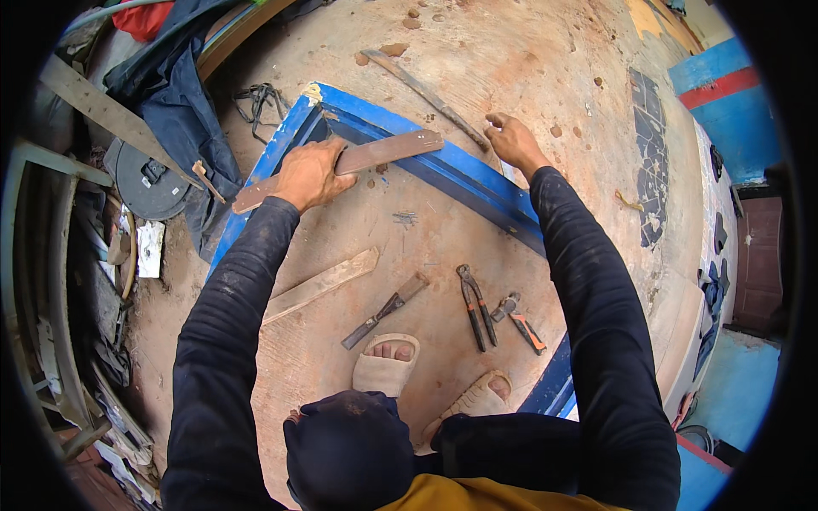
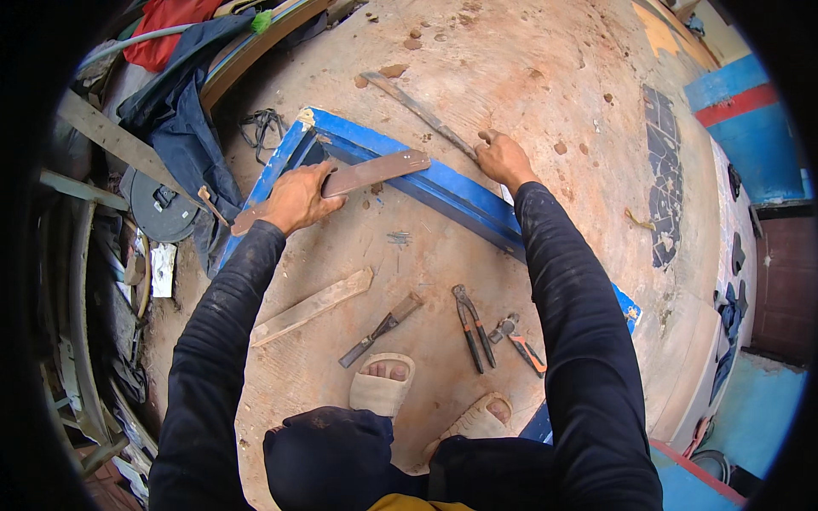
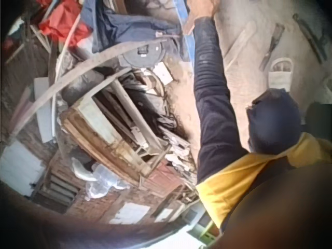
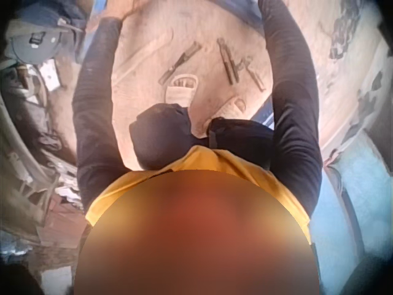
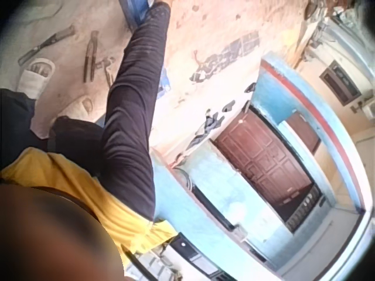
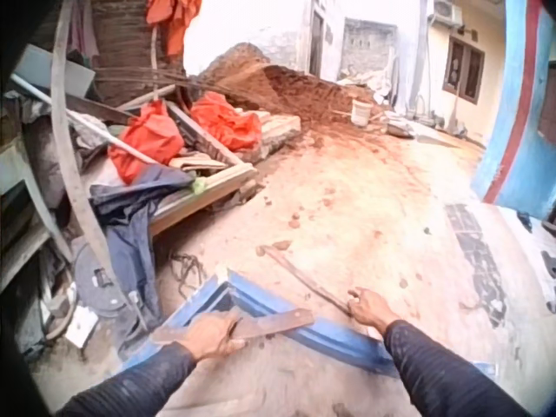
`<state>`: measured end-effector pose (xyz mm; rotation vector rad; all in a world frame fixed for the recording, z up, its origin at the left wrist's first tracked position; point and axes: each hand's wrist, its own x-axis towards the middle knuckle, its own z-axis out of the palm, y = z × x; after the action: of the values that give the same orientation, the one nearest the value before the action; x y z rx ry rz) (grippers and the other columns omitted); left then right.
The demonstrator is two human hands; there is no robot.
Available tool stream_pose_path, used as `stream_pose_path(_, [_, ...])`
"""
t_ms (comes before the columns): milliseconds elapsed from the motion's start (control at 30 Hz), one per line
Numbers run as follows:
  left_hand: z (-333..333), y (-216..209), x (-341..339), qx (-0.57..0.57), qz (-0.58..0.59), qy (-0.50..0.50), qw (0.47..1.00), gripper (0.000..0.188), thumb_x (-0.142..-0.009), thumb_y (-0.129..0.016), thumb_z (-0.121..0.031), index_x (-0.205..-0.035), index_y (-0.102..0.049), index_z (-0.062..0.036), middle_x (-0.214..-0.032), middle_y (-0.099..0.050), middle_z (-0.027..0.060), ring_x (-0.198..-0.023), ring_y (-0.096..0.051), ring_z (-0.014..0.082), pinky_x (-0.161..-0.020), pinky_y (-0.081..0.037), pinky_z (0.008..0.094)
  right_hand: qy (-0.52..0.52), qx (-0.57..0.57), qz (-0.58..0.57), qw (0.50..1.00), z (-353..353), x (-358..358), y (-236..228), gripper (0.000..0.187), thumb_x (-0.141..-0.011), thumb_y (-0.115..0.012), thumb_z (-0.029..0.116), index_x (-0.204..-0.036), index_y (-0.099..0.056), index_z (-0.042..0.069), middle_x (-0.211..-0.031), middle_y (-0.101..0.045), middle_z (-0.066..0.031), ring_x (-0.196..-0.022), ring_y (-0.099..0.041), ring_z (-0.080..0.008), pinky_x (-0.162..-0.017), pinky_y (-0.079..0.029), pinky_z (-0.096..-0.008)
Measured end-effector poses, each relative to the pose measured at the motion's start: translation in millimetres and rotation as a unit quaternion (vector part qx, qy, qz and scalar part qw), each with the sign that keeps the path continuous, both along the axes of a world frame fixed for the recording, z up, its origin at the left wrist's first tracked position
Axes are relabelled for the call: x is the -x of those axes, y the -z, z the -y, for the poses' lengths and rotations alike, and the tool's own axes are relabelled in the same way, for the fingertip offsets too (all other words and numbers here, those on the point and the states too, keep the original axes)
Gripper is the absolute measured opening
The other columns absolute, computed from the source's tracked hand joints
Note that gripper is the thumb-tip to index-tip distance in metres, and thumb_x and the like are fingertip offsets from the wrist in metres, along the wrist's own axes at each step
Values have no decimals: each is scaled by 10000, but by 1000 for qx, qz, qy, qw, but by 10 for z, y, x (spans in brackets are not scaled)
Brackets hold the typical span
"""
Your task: The person assembles a wooden frame by marking and cutting pieces, then fastening them to a blue metal frame using nails and a hammer. They also use pliers to adjust or remove nails and a metal ruler to measure and align the wood.
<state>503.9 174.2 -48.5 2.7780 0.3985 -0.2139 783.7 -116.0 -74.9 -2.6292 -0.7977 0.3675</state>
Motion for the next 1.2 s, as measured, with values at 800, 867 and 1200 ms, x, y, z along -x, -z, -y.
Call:
stream_pose_path(800, [54,165,-67,-3,31,-38,999,333,-819,-775,-357,-1028,-749,-99,-952,-798,169,-898,-778,397,-811,-613,515,-83,140,-76,984,-388,-705,748,695,-914,-779,394,-1459,-567,20,-1293,-713,-329,-1240,-691,-460,-1083,-529,-489])
stream_pose_path(867, [65,169,-76,-6,19,-49,999,415,-810,-811,-403,-1104,-765,-112,-967,-806,167,-913,-791,377,-818,-624,497,-124,155,-22,980,-432,-619,845,580,-908,-752,335,-1365,-611,6,-1255,-720,-335,-1200,-700,-471,-1051,-539,-509])
stream_pose_path(1200, [35,155,-64,0,1,-51,999,541,-794,-784,-546,-1138,-778,-129,-980,-813,161,-930,-792,367,-837,-623,491,-17,33,-62,997,-375,-444,8,557,-979,-596,503,-1046,-684,-43,-999,-734,-340,-980,-708,-473,-905,-532,-506])
